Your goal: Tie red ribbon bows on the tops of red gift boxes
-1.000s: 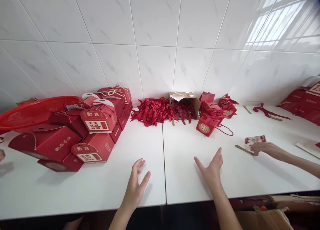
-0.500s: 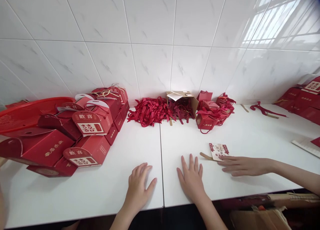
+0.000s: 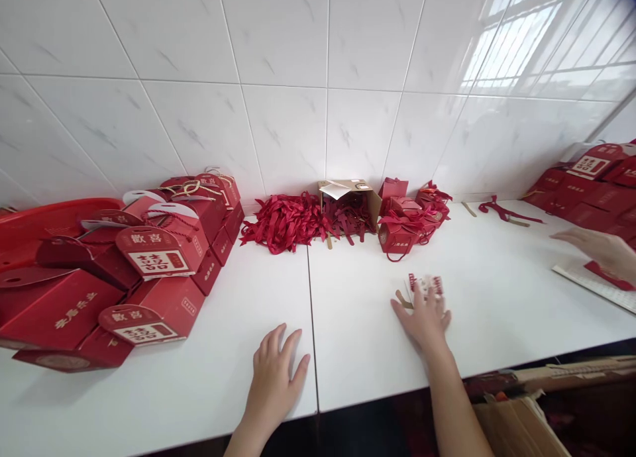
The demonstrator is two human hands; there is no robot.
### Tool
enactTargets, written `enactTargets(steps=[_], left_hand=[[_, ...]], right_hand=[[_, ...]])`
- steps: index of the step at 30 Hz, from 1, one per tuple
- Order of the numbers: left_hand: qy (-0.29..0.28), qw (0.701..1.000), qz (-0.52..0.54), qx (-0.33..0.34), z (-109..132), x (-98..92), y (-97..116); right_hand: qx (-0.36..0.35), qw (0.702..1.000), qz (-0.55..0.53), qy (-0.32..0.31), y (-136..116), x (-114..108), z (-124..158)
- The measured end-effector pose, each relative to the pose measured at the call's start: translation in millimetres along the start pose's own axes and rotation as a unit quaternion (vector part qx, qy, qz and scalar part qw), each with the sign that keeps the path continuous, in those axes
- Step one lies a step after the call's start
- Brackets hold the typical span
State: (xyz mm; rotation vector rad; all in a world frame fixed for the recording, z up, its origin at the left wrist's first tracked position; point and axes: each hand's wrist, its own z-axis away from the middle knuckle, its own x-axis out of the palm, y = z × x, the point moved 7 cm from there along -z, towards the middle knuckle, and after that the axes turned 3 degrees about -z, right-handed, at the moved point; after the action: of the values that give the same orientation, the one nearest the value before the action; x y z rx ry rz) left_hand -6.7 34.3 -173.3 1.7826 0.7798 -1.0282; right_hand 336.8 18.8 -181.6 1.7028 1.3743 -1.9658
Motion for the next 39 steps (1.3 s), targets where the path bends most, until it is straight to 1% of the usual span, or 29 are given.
enactTargets(steps=[1,2,3,5,7,9,11,14,15,17,19,21,23,25,28,30,31,33,35,37,39], left_hand=[[0.001,1.000,0.001,0.001,0.0,0.3,-0.3],[0.001,1.000,0.001,0.002,-0.1,0.6,-0.3],[0.000,1.000,0.001,0.004,-0.2,0.9,-0.1],[-0.001,1.000,-0.003,0.006,-0.4,1.1,0.4],[-0.003,1.000,-0.009,0.005,-0.6,0.9,0.7],[-0.004,1.000,-0.014,0.001,-0.8,0.7,0.4],[-0.006,1.000,-0.015,-0.001,-0.6,1.0,-0.7],[-0.001,1.000,-0.013,-0.003,-0.4,2.4,-4.2],[0.001,1.000,-0.013,-0.004,-0.5,3.1,-5.5],[0.003,1.000,-0.015,-0.006,-1.2,4.3,-7.6],[-0.001,1.000,-0.020,-0.006,-2.6,5.7,-8.3],[-0.008,1.000,-0.027,-0.009,-4.2,6.6,-8.3],[-0.013,0.999,-0.034,-0.012,-5.3,6.8,-8.2],[-0.013,0.999,-0.040,-0.014,-5.5,6.5,-8.4],[-0.008,0.999,-0.045,-0.010,-4.9,6.0,-8.7],[-0.004,0.999,-0.047,-0.005,-4.5,5.7,-8.7],[-0.003,0.999,-0.048,-0.003,-4.5,5.6,-8.7],[-0.001,0.999,-0.050,-0.002,-5.1,5.4,-8.7],[0.000,0.999,-0.051,-0.003,-6.0,5.2,-8.8],[0.002,0.999,-0.052,-0.008,-6.9,5.3,-9.2],[0.004,0.999,-0.052,-0.010,-7.3,5.5,-9.5]], right_hand=[[-0.017,0.997,0.013,-0.067,-3.7,12.1,-3.7],[-0.048,0.991,0.017,-0.124,-12.3,24.1,-4.0],[-0.089,0.982,0.012,-0.166,-25.2,35.2,-1.9],[-0.172,0.960,-0.014,-0.222,-59.5,55.4,6.5],[-0.233,0.933,-0.042,-0.270,-97.1,75.5,15.2],[-0.258,0.920,-0.072,-0.287,-130.4,91.4,16.1],[-0.260,0.916,-0.111,-0.283,-157.2,102.4,8.4],[-0.235,0.917,-0.208,-0.248,-180.9,107.5,-14.5],[-0.219,0.914,-0.251,-0.232,-183.6,106.7,-23.5],[-0.176,0.900,-0.347,-0.196,-180.3,103.4,-42.0],[-0.117,0.872,-0.447,-0.161,-166.9,100.4,-59.9],[-0.054,0.829,-0.539,-0.136,-148.6,100.0,-75.8],[-0.002,0.777,-0.617,-0.128,-132.4,101.5,-88.6],[0.033,0.720,-0.681,-0.129,-121.9,102.9,-97.8],[0.060,0.643,-0.751,-0.135,-116.7,103.3,-104.3],[0.068,0.605,-0.780,-0.144,-118.2,103.7,-104.6],[0.070,0.593,-0.788,-0.151,-119.5,104.3,-104.2],[0.072,0.583,-0.792,-0.164,-122.3,106.5,-103.3],[0.073,0.596,-0.782,-0.170,-124.1,109.9,-102.7],[0.070,0.627,-0.757,-0.171,-125.4,114.3,-102.0],[0.060,0.673,-0.718,-0.169,-127.3,118.6,-100.3]])
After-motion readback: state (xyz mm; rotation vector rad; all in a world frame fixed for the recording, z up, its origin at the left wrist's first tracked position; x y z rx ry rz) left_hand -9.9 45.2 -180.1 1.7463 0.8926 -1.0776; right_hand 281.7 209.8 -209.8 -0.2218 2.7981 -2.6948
